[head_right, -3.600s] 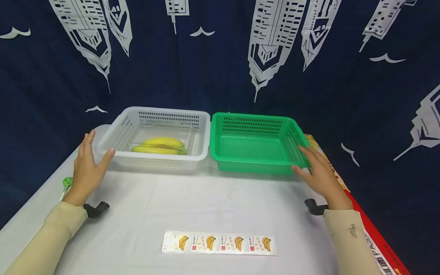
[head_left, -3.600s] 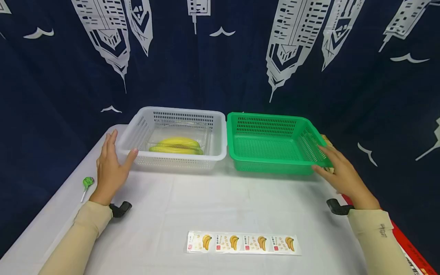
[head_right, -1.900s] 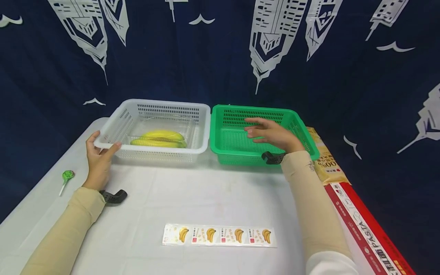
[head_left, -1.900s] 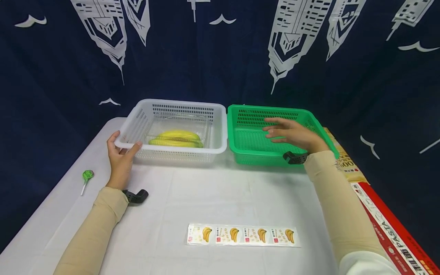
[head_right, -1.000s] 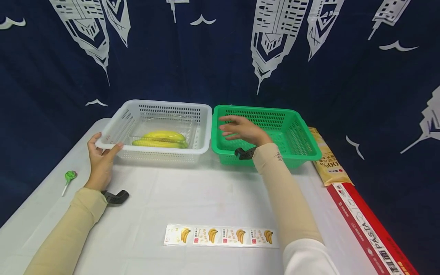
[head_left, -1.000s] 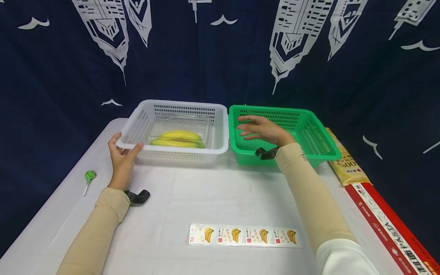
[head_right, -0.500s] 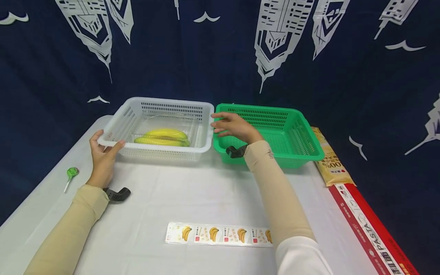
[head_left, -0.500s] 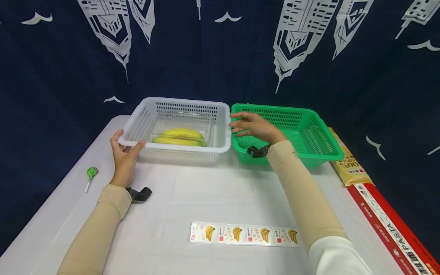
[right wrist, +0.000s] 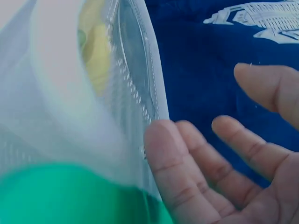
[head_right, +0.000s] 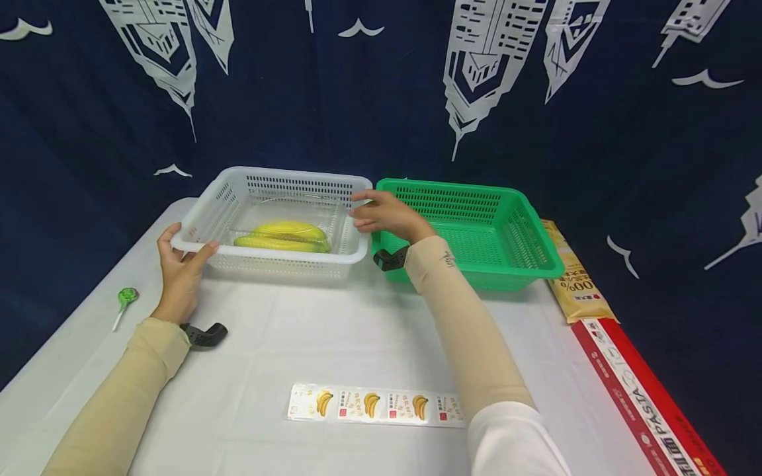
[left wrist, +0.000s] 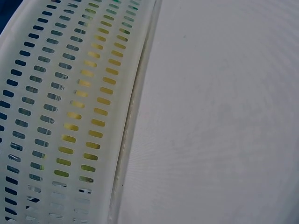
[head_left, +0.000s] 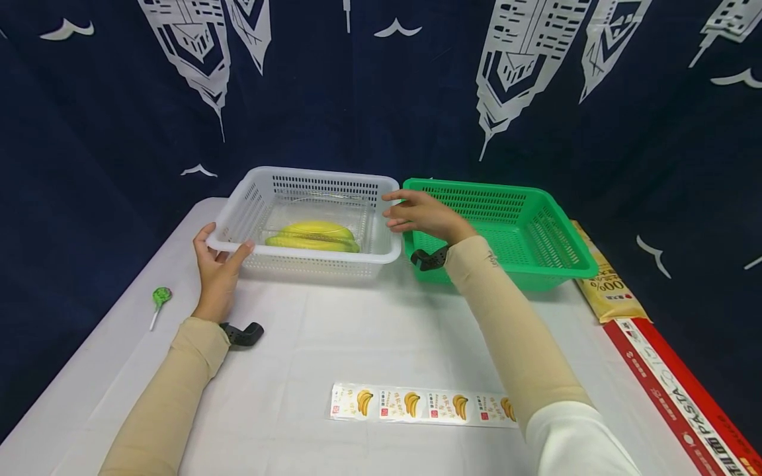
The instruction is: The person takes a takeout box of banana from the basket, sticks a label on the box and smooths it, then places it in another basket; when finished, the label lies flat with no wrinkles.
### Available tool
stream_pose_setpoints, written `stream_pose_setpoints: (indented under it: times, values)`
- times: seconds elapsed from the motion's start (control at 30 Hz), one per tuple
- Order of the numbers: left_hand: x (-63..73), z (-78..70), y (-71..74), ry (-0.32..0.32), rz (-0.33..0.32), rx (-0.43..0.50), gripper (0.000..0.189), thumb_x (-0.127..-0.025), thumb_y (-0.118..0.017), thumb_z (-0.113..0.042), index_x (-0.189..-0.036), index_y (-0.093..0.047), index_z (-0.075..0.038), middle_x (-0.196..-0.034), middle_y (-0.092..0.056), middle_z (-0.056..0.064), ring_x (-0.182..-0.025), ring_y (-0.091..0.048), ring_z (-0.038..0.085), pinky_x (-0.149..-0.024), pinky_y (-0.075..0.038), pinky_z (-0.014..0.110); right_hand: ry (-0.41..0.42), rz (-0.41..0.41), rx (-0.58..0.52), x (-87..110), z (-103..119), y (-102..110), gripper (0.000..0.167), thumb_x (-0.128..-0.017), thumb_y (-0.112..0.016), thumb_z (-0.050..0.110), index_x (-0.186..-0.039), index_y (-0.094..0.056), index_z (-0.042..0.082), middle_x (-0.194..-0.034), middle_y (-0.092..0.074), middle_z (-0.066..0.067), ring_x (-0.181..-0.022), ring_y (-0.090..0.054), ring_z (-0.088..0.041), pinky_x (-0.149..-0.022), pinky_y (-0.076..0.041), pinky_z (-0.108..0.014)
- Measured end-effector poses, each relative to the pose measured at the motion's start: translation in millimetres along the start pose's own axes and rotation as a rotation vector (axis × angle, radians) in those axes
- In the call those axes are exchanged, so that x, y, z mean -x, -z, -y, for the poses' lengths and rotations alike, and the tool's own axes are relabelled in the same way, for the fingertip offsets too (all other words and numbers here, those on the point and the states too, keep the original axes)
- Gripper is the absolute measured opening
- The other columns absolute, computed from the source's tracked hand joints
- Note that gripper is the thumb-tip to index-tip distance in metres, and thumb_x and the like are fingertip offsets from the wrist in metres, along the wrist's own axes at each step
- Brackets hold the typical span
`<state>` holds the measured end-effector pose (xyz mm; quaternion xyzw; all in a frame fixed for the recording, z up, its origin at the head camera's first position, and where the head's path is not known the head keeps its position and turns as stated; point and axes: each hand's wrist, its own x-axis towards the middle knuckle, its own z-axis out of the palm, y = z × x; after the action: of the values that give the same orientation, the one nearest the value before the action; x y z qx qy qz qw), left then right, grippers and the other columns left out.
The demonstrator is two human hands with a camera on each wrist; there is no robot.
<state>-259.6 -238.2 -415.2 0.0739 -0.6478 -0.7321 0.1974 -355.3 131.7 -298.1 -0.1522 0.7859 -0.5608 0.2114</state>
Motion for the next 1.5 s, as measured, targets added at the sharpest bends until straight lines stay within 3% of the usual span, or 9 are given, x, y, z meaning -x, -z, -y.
stream_pose_setpoints:
  times: [0.07, 0.27, 0.63, 0.9, 1.0, 1.13, 1.3, 1.43, 1.5]
  values:
    - [0.2, 0.3, 0.4, -0.003, 0.001, 0.000, 0.084, -0.104, -0.070, -0.004, -0.165, -0.018, -0.028, -0.169, -0.034, 0.007, -0.155, -0.039, 0.025, -0.125, -0.039, 0.039, -0.011, 0.002, 0.002, -2.6, 4, -5, 0.060, -0.110, -0.060, 0.006, -0.165, -0.037, 0.000, -0.157, -0.046, -0.029, -0.106, -0.069, -0.019, -0.108, -0.057, -0.038]
    - [-0.6, 1.6, 0.8, -0.018, 0.009, 0.020, 0.081, -0.104, -0.070, -0.004, -0.163, -0.021, -0.030, -0.168, -0.035, 0.007, -0.154, -0.040, 0.027, -0.125, -0.039, 0.039, -0.071, -0.022, 0.022, -12.0, 13, -19, 0.066, -0.110, -0.062, 0.009, -0.169, -0.032, 0.004, -0.165, -0.041, -0.023, -0.141, -0.055, -0.043, -0.116, -0.051, -0.046]
    - [-0.9, 1.6, 1.2, -0.020, 0.011, 0.038, 0.079, -0.104, -0.069, -0.003, -0.162, -0.022, -0.031, -0.167, -0.037, 0.007, -0.152, -0.042, 0.026, -0.122, -0.042, 0.035, -0.220, -0.056, 0.126, -29.4, 25, -43, 0.074, -0.107, -0.069, 0.022, -0.170, -0.032, 0.017, -0.176, -0.027, -0.013, -0.152, -0.044, -0.042, -0.121, -0.045, -0.047]
    - [-2.2, 2.3, 2.0, -0.018, 0.008, 0.038, 0.081, -0.104, -0.070, -0.003, -0.162, -0.022, -0.031, -0.168, -0.036, 0.009, -0.152, -0.042, 0.027, -0.121, -0.041, 0.036, -0.311, -0.008, 0.024, -45.2, 25, -52, 0.077, -0.108, -0.066, 0.016, -0.173, -0.025, 0.020, -0.181, -0.014, -0.009, -0.164, -0.018, -0.042, -0.125, -0.037, -0.055]
    - [-2.4, 2.4, 1.9, -0.021, 0.011, 0.040, 0.081, -0.104, -0.070, -0.003, -0.162, -0.022, -0.031, -0.167, -0.037, 0.010, -0.152, -0.042, 0.028, -0.121, -0.041, 0.037, -0.330, 0.015, -0.025, -49.2, 23, -51, 0.076, -0.109, -0.063, 0.013, -0.174, -0.023, 0.021, -0.181, -0.010, -0.009, -0.165, -0.010, -0.042, -0.118, -0.046, -0.042]
    - [-2.4, 3.3, 1.2, -0.024, 0.018, 0.036, 0.080, -0.104, -0.070, -0.003, -0.162, -0.022, -0.030, -0.167, -0.037, 0.010, -0.151, -0.042, 0.028, -0.122, -0.041, 0.037, -0.346, 0.032, -0.030, -51.8, 20, -49, 0.076, -0.110, -0.062, 0.013, -0.174, -0.023, 0.023, -0.182, -0.006, -0.010, -0.165, -0.014, -0.040, -0.097, -0.052, -0.039]
    - [-2.2, 4.1, 1.5, -0.017, 0.018, 0.034, 0.082, -0.104, -0.070, -0.004, -0.164, -0.020, -0.029, -0.168, -0.036, 0.009, -0.152, -0.041, 0.027, -0.123, -0.040, 0.038, -0.332, 0.040, -0.054, -53.4, 19, -49, 0.077, -0.110, -0.062, 0.011, -0.174, -0.023, 0.025, -0.180, -0.014, -0.014, -0.157, -0.035, -0.040, -0.117, -0.049, -0.046]
    - [-2.4, 3.6, 2.1, -0.012, 0.017, 0.024, 0.082, -0.104, -0.070, -0.004, -0.164, -0.019, -0.029, -0.168, -0.036, 0.009, -0.153, -0.041, 0.027, -0.124, -0.040, 0.038, -0.299, 0.048, -0.045, -52.4, 19, -50, 0.080, -0.108, -0.066, 0.010, -0.174, -0.024, 0.027, -0.175, -0.031, -0.012, -0.150, -0.040, -0.042, -0.120, -0.045, -0.053]
    - [-2.7, 3.4, 2.1, -0.014, 0.017, 0.024, 0.082, -0.104, -0.070, -0.004, -0.164, -0.020, -0.029, -0.168, -0.036, 0.009, -0.153, -0.041, 0.027, -0.123, -0.041, 0.037, -0.293, 0.039, -0.018, -51.2, 21, -52, 0.084, -0.106, -0.070, 0.012, -0.174, -0.025, 0.029, -0.175, -0.031, -0.011, -0.152, -0.040, -0.044, -0.119, -0.047, -0.052]
